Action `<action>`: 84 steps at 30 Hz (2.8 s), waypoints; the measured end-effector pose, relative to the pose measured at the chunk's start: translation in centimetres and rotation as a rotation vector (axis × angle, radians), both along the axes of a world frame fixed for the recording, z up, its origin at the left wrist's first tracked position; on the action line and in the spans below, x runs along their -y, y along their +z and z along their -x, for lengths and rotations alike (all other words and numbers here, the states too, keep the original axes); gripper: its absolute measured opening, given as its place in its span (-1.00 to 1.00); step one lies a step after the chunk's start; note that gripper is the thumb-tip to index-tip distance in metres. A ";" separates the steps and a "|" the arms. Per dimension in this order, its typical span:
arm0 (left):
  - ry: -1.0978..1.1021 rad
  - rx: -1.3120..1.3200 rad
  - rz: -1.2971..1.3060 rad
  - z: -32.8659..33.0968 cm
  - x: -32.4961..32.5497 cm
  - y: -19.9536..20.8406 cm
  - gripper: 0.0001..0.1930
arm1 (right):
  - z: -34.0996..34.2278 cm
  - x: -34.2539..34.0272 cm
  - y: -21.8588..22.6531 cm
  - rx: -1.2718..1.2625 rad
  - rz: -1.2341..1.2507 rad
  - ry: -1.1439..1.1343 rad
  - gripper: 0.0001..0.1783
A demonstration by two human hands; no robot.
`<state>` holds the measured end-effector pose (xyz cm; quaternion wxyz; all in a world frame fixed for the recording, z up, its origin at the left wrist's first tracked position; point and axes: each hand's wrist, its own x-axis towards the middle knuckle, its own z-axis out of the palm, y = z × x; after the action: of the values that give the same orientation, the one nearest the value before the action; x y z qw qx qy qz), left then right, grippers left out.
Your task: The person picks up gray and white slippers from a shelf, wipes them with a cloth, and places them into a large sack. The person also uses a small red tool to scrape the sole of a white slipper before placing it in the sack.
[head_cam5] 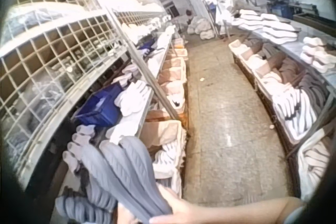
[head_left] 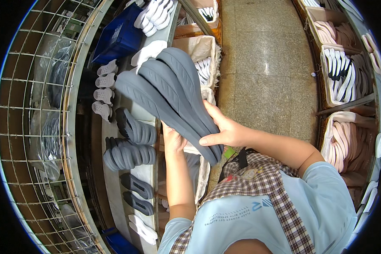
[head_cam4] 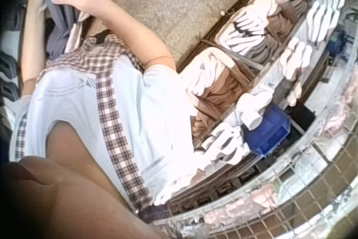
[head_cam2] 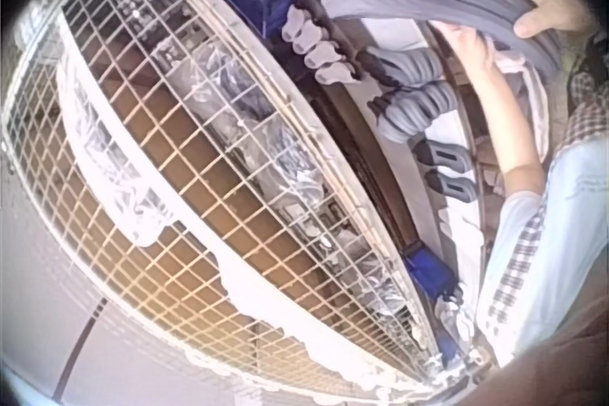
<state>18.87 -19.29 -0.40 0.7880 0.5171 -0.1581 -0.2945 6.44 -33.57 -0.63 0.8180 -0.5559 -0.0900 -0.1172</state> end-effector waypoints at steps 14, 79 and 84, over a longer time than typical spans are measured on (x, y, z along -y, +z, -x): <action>-0.100 -0.397 0.003 3.1 2.1 0.3 -0.59 | -2.3 3.5 -2.0 -0.063 -0.180 0.078 -0.73; 0.717 -0.417 -0.005 -15.6 -30.9 -1.5 -0.50 | -38.3 -20.3 2.6 -0.840 0.198 0.703 -0.20; 0.704 -0.365 -0.009 -16.8 -31.3 -3.2 -0.54 | -37.2 -21.8 1.7 -0.797 0.337 0.549 -0.09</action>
<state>35.68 11.99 -3.60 0.8537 0.4822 0.1728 -0.0938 43.66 -11.78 1.08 0.6884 -0.6375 0.0685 0.3391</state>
